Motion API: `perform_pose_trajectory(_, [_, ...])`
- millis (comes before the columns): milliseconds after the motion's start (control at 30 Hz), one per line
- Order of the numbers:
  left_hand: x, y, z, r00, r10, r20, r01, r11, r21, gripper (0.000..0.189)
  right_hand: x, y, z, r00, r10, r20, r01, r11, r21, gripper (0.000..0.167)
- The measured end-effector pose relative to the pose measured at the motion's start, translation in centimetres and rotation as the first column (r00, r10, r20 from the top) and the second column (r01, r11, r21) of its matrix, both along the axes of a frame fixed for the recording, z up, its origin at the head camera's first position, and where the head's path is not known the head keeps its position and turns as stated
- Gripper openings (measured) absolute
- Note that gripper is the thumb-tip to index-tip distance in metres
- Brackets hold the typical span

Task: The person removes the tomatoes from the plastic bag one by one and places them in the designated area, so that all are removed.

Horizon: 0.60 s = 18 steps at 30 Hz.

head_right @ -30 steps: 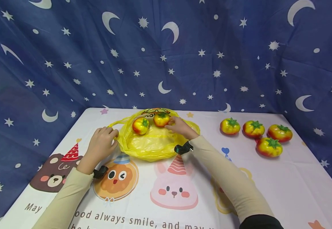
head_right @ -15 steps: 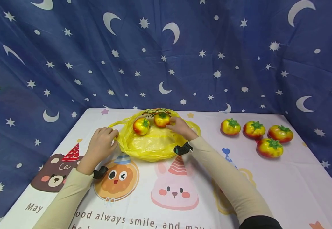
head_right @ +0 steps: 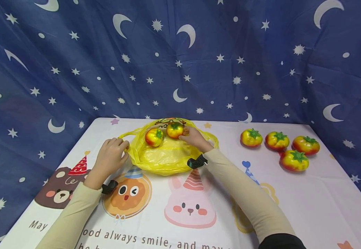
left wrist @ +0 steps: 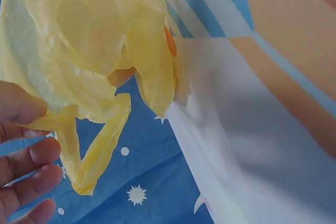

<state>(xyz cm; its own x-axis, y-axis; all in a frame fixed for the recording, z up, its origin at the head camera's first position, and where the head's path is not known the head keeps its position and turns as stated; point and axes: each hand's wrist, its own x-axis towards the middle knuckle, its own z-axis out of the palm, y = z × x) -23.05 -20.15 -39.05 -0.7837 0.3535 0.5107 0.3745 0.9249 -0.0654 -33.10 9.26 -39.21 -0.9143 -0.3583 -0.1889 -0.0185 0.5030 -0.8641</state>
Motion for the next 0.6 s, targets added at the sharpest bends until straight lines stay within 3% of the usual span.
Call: perform_pose_trajectory(600, [-0.2,0.12,-0.18,1.0,-0.016,-0.018,0.016,1.0,0.004,0.01,-0.52,-0.84,-0.17,0.988,-0.058,-0.142,0.082,0.982,0.171,0.06])
